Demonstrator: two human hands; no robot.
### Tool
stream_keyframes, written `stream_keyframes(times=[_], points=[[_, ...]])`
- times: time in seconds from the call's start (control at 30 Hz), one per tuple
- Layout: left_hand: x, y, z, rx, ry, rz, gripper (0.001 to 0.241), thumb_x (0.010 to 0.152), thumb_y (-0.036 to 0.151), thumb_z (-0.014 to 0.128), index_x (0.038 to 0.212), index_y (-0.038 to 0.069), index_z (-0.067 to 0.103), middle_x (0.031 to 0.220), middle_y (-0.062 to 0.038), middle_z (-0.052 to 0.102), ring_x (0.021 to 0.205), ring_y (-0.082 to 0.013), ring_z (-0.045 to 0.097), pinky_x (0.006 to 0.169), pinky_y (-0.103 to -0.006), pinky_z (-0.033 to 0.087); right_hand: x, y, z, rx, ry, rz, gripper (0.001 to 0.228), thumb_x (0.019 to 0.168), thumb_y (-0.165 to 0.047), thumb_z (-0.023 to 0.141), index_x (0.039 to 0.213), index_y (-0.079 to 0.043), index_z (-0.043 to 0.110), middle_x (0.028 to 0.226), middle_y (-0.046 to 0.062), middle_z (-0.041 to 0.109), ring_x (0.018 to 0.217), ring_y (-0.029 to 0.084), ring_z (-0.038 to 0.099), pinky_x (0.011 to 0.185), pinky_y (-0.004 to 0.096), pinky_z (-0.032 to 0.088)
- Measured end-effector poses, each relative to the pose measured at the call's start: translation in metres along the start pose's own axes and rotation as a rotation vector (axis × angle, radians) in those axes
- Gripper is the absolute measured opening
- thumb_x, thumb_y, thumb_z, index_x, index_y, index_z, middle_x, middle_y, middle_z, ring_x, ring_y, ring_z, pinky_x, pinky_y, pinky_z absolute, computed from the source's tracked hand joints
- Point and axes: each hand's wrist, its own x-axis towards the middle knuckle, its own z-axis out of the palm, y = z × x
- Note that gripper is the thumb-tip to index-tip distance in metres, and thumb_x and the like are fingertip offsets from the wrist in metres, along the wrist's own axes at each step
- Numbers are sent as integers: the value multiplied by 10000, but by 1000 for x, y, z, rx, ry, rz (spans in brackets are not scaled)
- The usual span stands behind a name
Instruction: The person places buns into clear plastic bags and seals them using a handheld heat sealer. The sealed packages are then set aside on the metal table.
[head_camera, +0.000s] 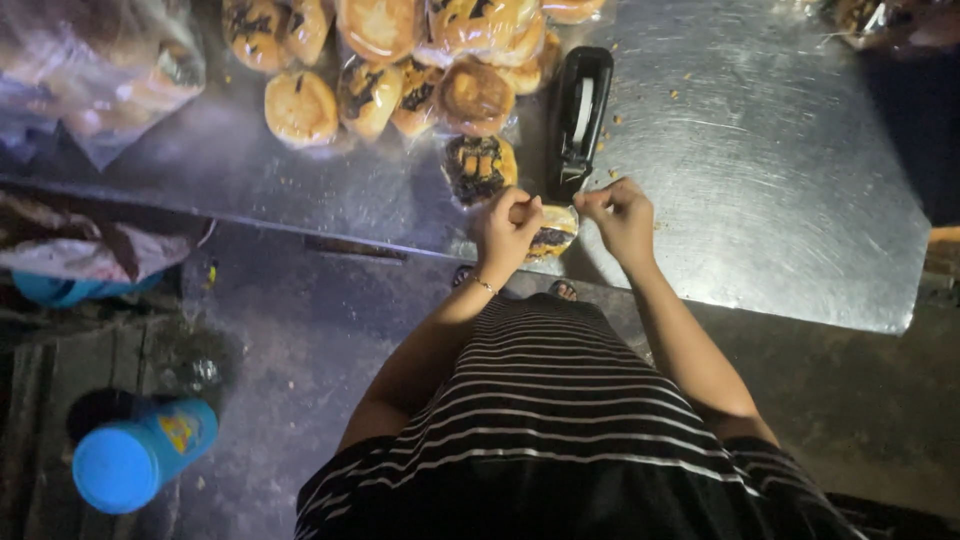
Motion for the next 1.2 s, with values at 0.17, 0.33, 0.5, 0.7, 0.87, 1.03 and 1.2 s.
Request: stream_keyframes(times=[0.17, 0.33, 0.5, 0.7, 0.87, 1.03, 1.2], points=[[23, 17, -12, -108, -108, 84, 166, 905, 151, 698, 785, 143, 584, 628, -95, 621, 601, -327, 659, 554, -349, 515, -20, -69, 3, 384, -12, -99, 99, 870, -59, 789, 970, -60, 787, 1129, 111, 509, 1037, 245, 483, 882, 348, 385], [29, 20, -20, -98, -236, 454, 135, 846, 180, 726, 772, 215, 618, 685, 14, 642, 647, -232, 652, 622, -338, 518, -20, -67, 27, 691, 58, 227, 287, 911, -134, 735, 1122, -51, 558, 1062, 102, 514, 1062, 258, 536, 901, 381, 427], [82, 29, -26, -141, -335, 465, 120, 831, 256, 746, 814, 261, 627, 677, 63, 673, 628, -223, 694, 577, -340, 553, -25, -71, 37, 485, 328, -111, 104, 1025, -141, 588, 1067, -47, 569, 961, 130, 582, 893, 288, 616, 817, 389, 473], [202, 17, -61, -231, -263, 182, 192, 781, 10, 729, 942, 101, 676, 848, -177, 629, 848, -363, 639, 816, -426, 513, 29, -34, -8, 331, -60, -243, 784, 840, -5, 814, 1496, 30, 384, 1271, 297, 629, 930, 471, 712, 723, 520, 614], [217, 1, -70, 249, 355, 429, 305, 1078, 271, 620, 1258, 28, 581, 1242, -213, 573, 1242, -481, 542, 1110, -650, 251, 133, 120, -52, 610, 301, 235, 302, 960, 72, 645, 1249, -5, 605, 1066, 150, 619, 870, 288, 696, 709, 463, 677], [67, 13, -51, 280, 129, 334, 257, 956, 60, 699, 1204, 104, 647, 1326, -98, 617, 1323, -346, 517, 1196, -580, 54, 253, 247, -90, -44, 247, 235, 375, 1004, -89, 691, 1327, 0, 523, 1062, 228, 682, 899, 365, 751, 669, 504, 653], [-45, 10, -52, 478, 135, 138, 265, 911, 67, 679, 1147, 186, 692, 1225, -7, 651, 1236, -248, 582, 1196, -518, 153, 324, 287, -119, -852, 222, 153, 345, 1093, -180, 428, 1393, -10, 443, 1333, 266, 492, 1073, 418, 627, 860, 484, 604]])
